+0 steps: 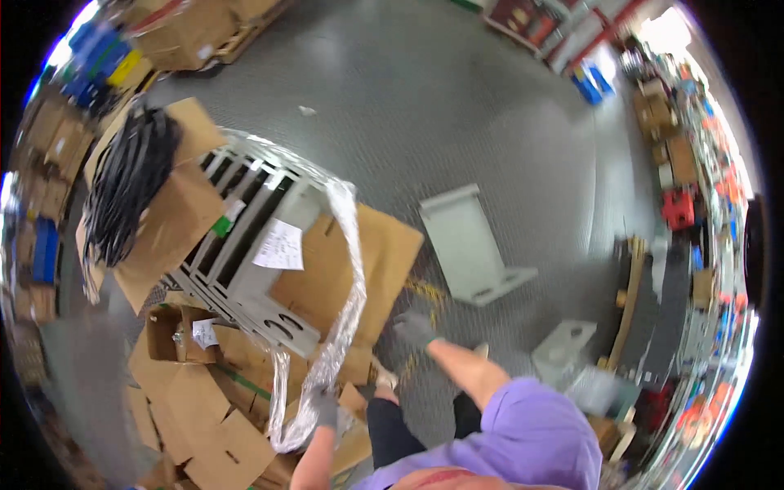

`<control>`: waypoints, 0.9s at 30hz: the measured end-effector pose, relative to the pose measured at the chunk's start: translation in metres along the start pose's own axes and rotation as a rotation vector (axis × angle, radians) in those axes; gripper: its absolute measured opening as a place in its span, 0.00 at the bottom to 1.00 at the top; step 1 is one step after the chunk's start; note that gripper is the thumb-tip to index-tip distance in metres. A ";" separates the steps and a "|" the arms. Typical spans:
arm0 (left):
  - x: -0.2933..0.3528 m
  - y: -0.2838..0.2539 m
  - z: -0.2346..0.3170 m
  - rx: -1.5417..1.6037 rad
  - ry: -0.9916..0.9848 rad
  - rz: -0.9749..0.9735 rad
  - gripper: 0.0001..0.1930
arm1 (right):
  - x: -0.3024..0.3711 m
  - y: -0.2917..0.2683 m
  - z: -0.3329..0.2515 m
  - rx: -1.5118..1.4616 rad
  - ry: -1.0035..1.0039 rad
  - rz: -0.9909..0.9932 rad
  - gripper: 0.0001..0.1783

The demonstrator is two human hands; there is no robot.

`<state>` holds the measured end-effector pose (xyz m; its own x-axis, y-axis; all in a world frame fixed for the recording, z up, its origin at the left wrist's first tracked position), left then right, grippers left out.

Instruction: The recorder assembles a metal electronics chassis by installing fans, securing components with a power screwdriver, and then retrieving additional metal panels and parts from a storage area.

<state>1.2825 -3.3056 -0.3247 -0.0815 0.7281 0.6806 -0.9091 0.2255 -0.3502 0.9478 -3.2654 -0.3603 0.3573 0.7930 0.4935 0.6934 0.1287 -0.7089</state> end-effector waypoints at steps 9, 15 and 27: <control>0.098 0.316 0.112 -0.369 0.277 -0.607 0.06 | 0.274 -0.066 0.394 -0.343 0.947 0.182 0.16; 0.071 0.488 0.077 -0.806 0.785 -0.653 0.07 | 0.394 -0.043 0.470 -0.763 1.131 0.278 0.16; 0.165 0.748 0.038 -1.529 0.919 -0.501 0.29 | 0.449 -0.096 0.681 -0.662 1.440 0.490 0.25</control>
<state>0.5737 -3.0412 -0.4497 0.7416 0.3782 0.5540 0.3821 0.4406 -0.8123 0.6154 -2.5161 -0.4145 0.5943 -0.5344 0.6010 0.3417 -0.5087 -0.7902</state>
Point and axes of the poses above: each hand's wrist, its own x-axis away from the middle knuckle, its own y-axis out of the palm, z = x × y, the point moved 2 cm from there along -x, towards the middle knuckle, and after that the axes turned 3 degrees about x, right-handed, at the moved point
